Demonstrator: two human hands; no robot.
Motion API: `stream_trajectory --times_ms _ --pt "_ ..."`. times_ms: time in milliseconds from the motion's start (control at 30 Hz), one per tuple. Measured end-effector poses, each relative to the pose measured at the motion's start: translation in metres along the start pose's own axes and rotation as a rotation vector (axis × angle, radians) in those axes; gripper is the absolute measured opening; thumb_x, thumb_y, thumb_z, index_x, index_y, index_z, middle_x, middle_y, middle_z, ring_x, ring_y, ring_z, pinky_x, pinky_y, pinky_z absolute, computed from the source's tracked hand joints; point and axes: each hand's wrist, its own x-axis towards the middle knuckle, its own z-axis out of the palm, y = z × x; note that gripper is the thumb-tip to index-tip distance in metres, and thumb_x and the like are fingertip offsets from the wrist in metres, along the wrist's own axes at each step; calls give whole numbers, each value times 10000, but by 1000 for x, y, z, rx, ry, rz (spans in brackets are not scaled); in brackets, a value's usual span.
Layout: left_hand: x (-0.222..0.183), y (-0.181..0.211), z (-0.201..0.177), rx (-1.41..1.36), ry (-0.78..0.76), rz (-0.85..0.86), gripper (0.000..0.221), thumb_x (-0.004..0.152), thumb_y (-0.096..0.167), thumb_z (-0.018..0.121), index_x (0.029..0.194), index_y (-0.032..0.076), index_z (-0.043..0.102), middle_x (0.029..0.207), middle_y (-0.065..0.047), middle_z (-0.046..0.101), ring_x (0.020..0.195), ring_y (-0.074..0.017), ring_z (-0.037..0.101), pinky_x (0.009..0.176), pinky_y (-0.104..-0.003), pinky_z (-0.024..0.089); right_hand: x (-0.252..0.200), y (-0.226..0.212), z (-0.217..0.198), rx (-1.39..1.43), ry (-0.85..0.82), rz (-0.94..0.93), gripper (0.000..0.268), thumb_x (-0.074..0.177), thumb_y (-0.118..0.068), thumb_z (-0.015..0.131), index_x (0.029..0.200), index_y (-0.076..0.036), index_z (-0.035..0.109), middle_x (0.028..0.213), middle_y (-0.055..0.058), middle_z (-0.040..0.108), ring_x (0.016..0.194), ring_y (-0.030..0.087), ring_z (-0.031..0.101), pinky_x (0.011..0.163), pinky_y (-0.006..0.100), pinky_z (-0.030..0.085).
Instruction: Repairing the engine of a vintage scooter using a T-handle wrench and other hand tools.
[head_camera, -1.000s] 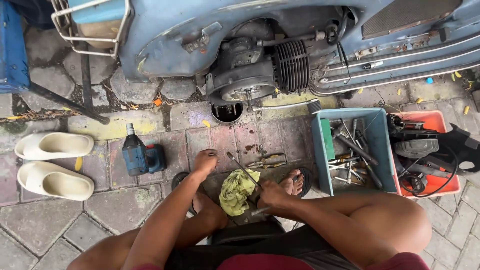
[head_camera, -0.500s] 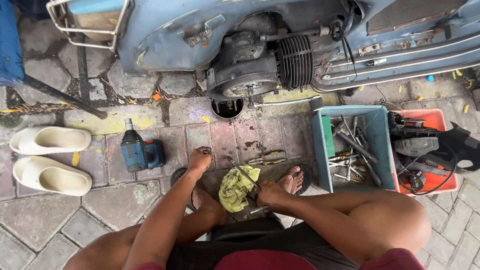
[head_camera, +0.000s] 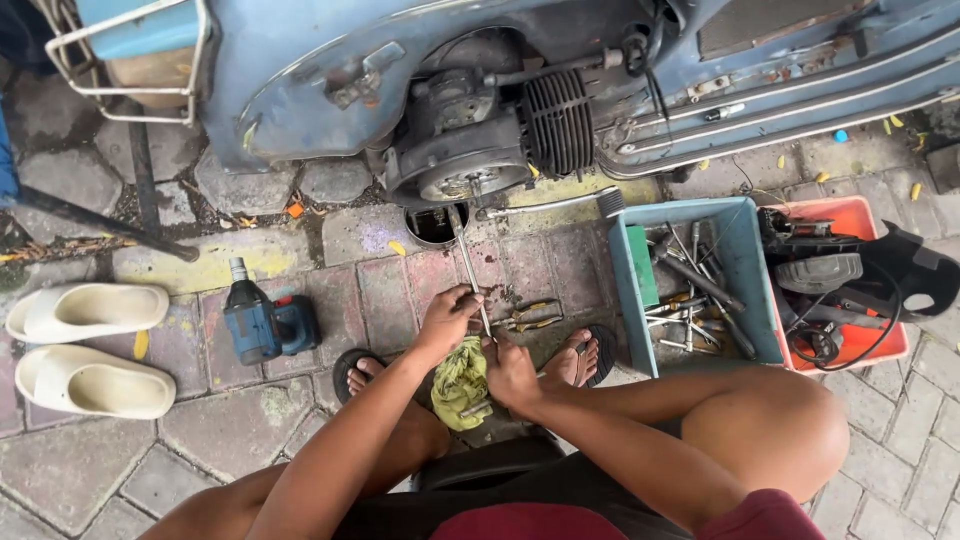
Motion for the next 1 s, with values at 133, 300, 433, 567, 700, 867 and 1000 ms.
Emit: stream_trajectory --times_ms 133,300,433,567,700,867,1000 --pt "-7 25 0 267 36 164 253 965 141 700 1176 7 740 1054 -297 730 885 -363 744 713 -449 655 4 -31 -6 111 61 -47 411 1052 -365 477 1294 -114 694 893 183 789 912 370 766 769 498 573" --pt "29 17 -19 300 58 206 278 955 149 685 1179 -8 733 1024 -306 728 882 -388 742 719 -470 643 40 -2 38 175 76 -69 326 1054 -327 478 1257 -189 693 845 149 787 896 344 773 725 470 562" --pt "53 4 -39 374 108 180 255 962 154 692 1174 24 750 1021 -276 743 881 -371 749 764 -470 650 50 -5 49 264 70 -103 366 1040 -289 480 1265 -85 684 884 261 750 926 486 718 762 576 517" --pt "26 23 -36 479 135 178 265 961 179 683 1181 54 760 1043 -269 750 970 -437 729 791 -542 619 42 -8 37 555 37 -159 383 1069 -166 452 1317 65 631 690 254 683 553 265 654 523 419 499" --pt "33 20 -36 499 150 188 263 942 204 694 1175 116 777 1029 -232 761 1003 -401 727 808 -514 603 68 28 72 868 -99 -120 460 1120 -121 368 1435 213 401 613 118 598 434 133 485 445 318 477" --pt "0 58 -14 473 46 68 356 1002 158 666 1343 54 671 1079 -255 730 877 -303 738 763 -415 644 45 -21 43 87 77 34 505 1020 -480 496 1329 -124 677 820 254 750 891 464 739 755 617 538" --pt "-32 71 -21 502 -102 -278 427 950 208 651 1286 -57 655 1055 -255 731 889 -329 737 773 -456 623 55 -4 31 -13 48 -98 371 1016 -347 538 1182 -63 711 788 276 739 847 458 757 739 595 578"
